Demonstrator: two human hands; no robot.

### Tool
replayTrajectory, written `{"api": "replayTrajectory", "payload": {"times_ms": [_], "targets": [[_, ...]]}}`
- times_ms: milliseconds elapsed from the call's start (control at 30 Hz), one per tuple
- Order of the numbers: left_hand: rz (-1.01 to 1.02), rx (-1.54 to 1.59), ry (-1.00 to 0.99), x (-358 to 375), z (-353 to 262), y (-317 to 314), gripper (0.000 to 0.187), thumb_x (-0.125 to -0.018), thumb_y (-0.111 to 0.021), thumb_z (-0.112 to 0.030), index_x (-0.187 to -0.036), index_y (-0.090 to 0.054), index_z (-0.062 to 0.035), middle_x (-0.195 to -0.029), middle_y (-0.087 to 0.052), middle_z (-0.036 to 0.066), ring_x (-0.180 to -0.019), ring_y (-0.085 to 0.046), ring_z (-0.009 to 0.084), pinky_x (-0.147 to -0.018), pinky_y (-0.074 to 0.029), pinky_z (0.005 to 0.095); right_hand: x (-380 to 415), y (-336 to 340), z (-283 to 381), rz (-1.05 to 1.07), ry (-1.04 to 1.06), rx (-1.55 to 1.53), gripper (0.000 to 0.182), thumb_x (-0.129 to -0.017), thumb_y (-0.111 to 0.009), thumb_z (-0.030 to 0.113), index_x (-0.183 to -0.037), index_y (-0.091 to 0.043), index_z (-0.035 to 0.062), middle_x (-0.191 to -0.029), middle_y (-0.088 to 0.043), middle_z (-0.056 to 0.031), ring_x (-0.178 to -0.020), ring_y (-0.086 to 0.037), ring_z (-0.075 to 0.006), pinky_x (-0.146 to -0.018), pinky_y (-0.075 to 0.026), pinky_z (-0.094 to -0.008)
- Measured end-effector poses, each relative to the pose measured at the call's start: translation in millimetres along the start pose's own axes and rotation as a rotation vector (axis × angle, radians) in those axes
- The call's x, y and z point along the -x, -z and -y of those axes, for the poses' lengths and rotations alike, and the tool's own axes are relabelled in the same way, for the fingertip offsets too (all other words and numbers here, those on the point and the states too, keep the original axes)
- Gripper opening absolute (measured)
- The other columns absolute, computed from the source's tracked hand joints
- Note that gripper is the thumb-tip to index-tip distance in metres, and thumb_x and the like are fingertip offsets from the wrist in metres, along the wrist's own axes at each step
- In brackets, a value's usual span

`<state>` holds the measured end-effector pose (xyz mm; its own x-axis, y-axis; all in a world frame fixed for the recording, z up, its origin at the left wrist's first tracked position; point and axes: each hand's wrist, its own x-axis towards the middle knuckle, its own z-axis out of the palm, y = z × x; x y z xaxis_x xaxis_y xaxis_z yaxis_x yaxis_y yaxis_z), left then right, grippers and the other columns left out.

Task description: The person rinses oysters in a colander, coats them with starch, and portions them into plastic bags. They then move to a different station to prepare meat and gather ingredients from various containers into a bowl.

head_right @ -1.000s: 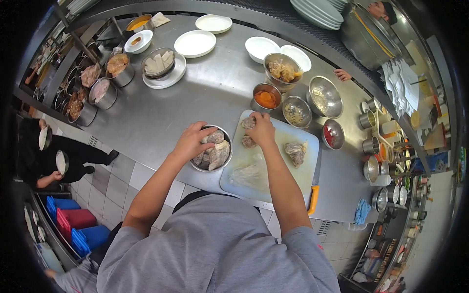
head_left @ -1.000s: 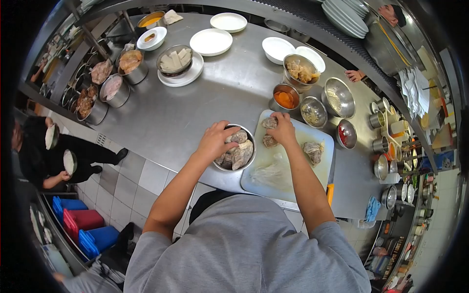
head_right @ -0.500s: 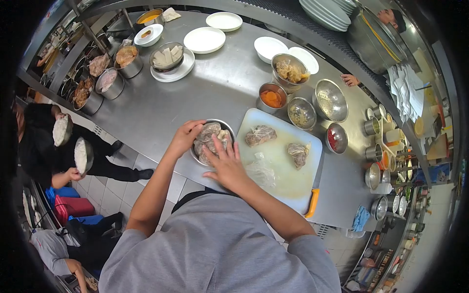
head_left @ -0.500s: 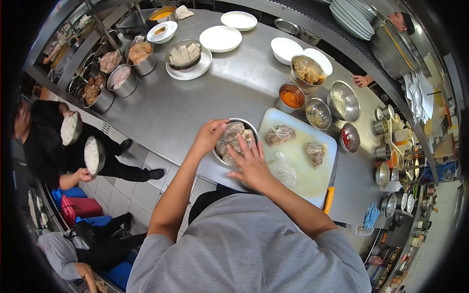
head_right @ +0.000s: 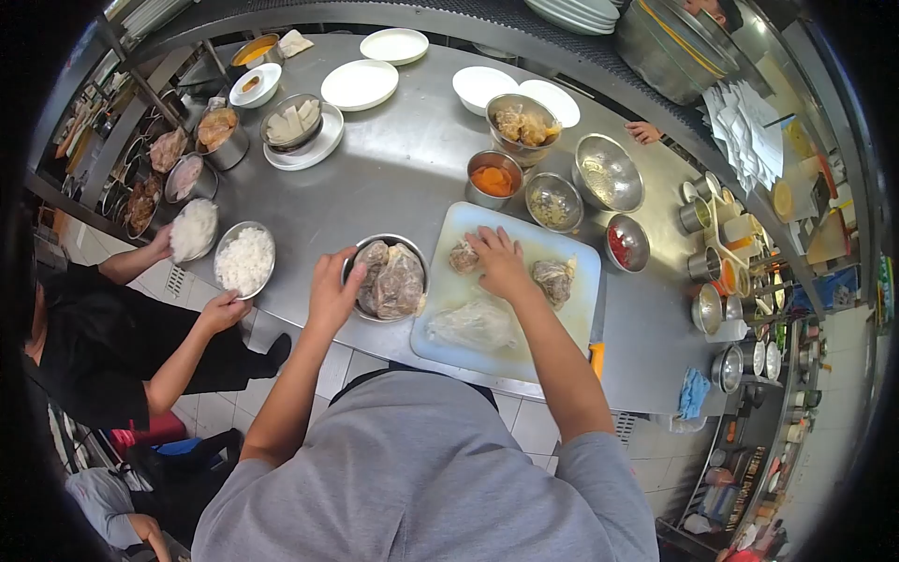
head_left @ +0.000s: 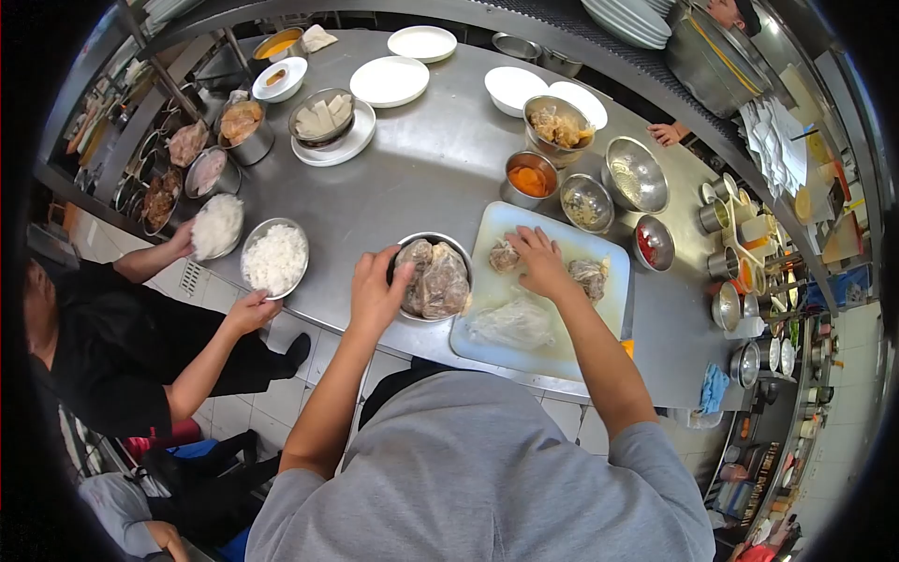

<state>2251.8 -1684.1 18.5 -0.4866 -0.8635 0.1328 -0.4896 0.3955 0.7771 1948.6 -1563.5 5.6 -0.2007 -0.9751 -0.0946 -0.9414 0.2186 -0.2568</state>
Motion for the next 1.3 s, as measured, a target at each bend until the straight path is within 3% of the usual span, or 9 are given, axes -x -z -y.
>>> {"api": "replayTrajectory", "payload": {"times_ms": [133, 200, 400, 567, 600, 667, 800, 933, 1300], "targets": [[-0.016, -0.148, -0.266, -7, -13, 0, 0.049, -0.088, -0.067, -0.035, -0.131, -0.058, -0.0124, -0.132, -0.054, 0.015, -0.128, -0.043, 0.0392, -0.104, -0.036, 0.0506, -7, -8, -10, 0.133, -0.191, -0.067, 0.064, -0.071, -0.071, 0.013, -0.132, -0.054, 0.0121, -0.141, -0.047, -0.0169, -0.130, -0.046, -0.0406, -0.106, -0.039, -0.0494], [0.134, -0.106, -0.342, -9, -9, 0, 0.048, -0.089, -0.064, -0.028, -0.135, -0.056, -0.0171, -0.148, -0.046, 0.007, -0.142, -0.029, 0.0415, -0.113, -0.028, 0.0515, -9, -23, -13, -0.080, -0.217, -0.336, 0.060, -0.070, -0.072, 0.015, -0.127, -0.056, 0.0072, -0.135, -0.051, -0.0201, -0.117, -0.055, -0.0395, -0.098, -0.045, -0.0463], [0.116, -0.232, -0.350, -20, 0, -11, 0.036, -0.087, -0.061, -0.015, -0.123, -0.061, -0.0106, -0.122, -0.060, 0.010, -0.125, -0.045, 0.0364, -0.105, -0.034, 0.0464, -15, 21, 39, -0.122, -0.196, -0.961, 0.067, -0.078, -0.071, 0.013, -0.138, -0.043, 0.0064, -0.125, -0.058, -0.0253, -0.115, -0.059, -0.0357, -0.095, -0.048, -0.0388], [-0.038, -0.141, -0.380, -20, 10, -17, 0.014, -0.085, -0.064, -0.018, -0.096, -0.062, -0.0080, -0.100, -0.059, 0.008, -0.104, -0.050, 0.0333, -0.092, -0.037, 0.0443, -28, 71, 108, -0.179, -0.044, -0.907, 0.075, -0.079, -0.073, 0.012, -0.144, -0.037, 0.0111, -0.129, -0.056, -0.0246, -0.119, -0.058, -0.0351, -0.098, -0.047, -0.0378], [-0.083, -0.127, -0.375, -18, 14, -18, 0.014, -0.084, -0.067, -0.021, -0.088, -0.061, -0.0083, -0.096, -0.059, 0.007, -0.101, -0.051, 0.0331, -0.091, -0.037, 0.0443, -33, 73, 116, -0.167, 0.099, -0.653, 0.078, -0.080, -0.074, 0.013, -0.147, -0.034, 0.0116, -0.131, -0.055, -0.0229, -0.120, -0.056, -0.0362, -0.100, -0.046, -0.0391], [-0.107, -0.120, -0.380, -15, 26, -22, 0.016, -0.084, -0.068, -0.021, -0.088, -0.060, -0.0083, -0.096, -0.057, 0.008, -0.098, -0.050, 0.0333, -0.089, -0.038, 0.0449, -43, 69, 125, 0.061, 0.259, -0.313, 0.086, -0.083, -0.074, 0.027, -0.153, -0.026, 0.0138, -0.143, -0.046, -0.0218, -0.132, -0.044, -0.0414, -0.109, -0.037, -0.0454], [-0.303, 0.115, -0.358, -9, 27, -30, 0.025, -0.084, -0.068, -0.023, -0.101, -0.060, -0.0065, -0.112, -0.056, 0.014, -0.107, -0.051, 0.0367, -0.094, -0.038, 0.0484, -38, 26, 137, 0.130, 0.183, -0.133, 0.093, -0.085, -0.066, 0.051, -0.155, -0.020, 0.0109, -0.156, -0.027, -0.0222, -0.142, -0.030, -0.0413, -0.113, -0.028, -0.0538], [-0.098, -0.113, -0.438, -9, -1, -11, 0.046, -0.086, -0.065, -0.020, -0.131, -0.058, -0.0130, -0.137, -0.049, 0.018, -0.136, -0.038, 0.0414, -0.112, -0.029, 0.0529, -34, 14, 145, 0.097, 0.186, -0.071, 0.098, -0.081, -0.071, 0.049, -0.154, -0.021, 0.0073, -0.154, -0.028, -0.0259, -0.141, -0.030, -0.0447, -0.114, -0.027, -0.0557], [-0.150, -0.070, -0.365, -26, 15, -28, 0.033, -0.089, -0.056, -0.007, -0.121, -0.061, -0.0115, -0.118, -0.058, 0.019, -0.112, -0.054, 0.0388, -0.098, -0.041, 0.0485, -42, 1, 142, 0.028, 0.172, -0.200, 0.105, -0.076, -0.078, 0.040, -0.152, -0.019, 0.0002, -0.150, -0.032, -0.0300, -0.142, -0.029, -0.0436, -0.118, -0.023, -0.0509]]}}
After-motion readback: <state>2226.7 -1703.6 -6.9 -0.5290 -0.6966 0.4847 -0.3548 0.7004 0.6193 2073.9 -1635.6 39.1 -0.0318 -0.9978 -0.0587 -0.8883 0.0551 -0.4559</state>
